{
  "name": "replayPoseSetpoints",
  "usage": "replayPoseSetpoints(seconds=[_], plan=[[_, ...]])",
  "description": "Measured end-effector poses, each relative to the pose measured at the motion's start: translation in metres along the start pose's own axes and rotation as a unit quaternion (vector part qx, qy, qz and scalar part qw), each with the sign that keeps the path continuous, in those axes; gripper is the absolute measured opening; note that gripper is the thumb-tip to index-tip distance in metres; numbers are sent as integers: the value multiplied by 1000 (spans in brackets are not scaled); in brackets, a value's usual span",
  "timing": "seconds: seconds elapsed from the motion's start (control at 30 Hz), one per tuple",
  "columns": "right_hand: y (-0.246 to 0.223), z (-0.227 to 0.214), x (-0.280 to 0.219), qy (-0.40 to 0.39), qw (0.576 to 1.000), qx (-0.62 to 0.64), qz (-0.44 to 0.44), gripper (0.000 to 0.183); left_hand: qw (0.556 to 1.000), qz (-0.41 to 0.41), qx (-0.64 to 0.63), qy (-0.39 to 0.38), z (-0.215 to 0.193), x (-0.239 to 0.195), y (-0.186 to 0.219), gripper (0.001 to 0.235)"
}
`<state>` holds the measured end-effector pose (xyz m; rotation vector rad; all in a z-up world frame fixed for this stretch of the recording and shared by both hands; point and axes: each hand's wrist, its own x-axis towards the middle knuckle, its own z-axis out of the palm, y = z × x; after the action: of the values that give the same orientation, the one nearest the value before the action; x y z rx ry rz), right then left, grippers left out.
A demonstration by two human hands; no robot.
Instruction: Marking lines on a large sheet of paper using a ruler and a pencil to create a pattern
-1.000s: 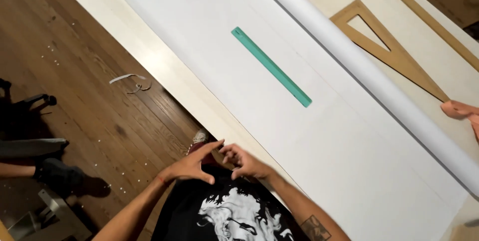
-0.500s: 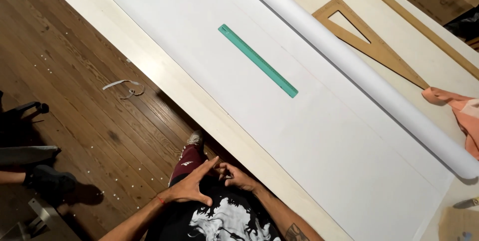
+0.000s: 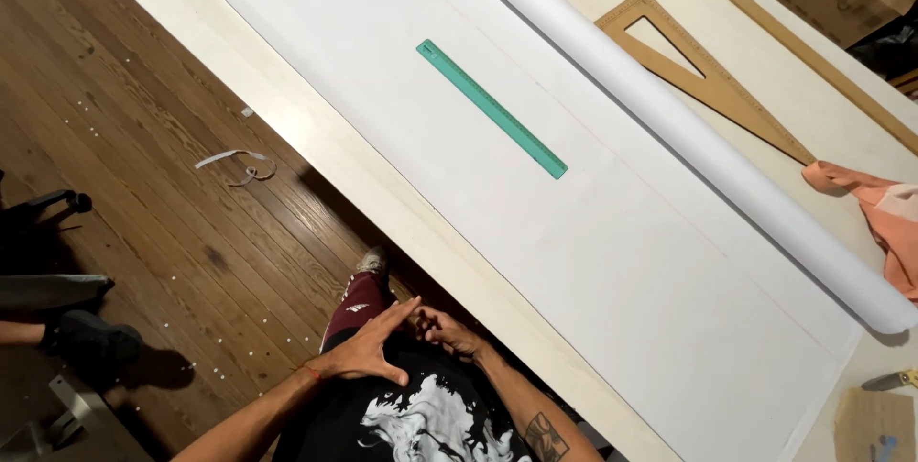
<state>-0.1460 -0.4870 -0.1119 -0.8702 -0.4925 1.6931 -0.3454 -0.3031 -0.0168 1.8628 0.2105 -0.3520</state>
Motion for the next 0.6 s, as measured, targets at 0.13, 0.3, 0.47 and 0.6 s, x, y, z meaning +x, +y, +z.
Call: replayPoseSetpoints(seconds=[0.13,0.3,0.47,0.6], plan=[[-3,0,5,6,1000,20,16,90,1000,-11,-11,-5,0,3,-5,160],[8,-8,6,-20,999,30,-12,98,999,38,-6,28,-4,-1,4,156],[-7,-3,1,-39,987,-152,-35,116,995,66,-16,67,-11,-8,14,158],[-71,49,-19,-18,930,-353,-104,129,988,66,-23,135,-27,-18,32,180]])
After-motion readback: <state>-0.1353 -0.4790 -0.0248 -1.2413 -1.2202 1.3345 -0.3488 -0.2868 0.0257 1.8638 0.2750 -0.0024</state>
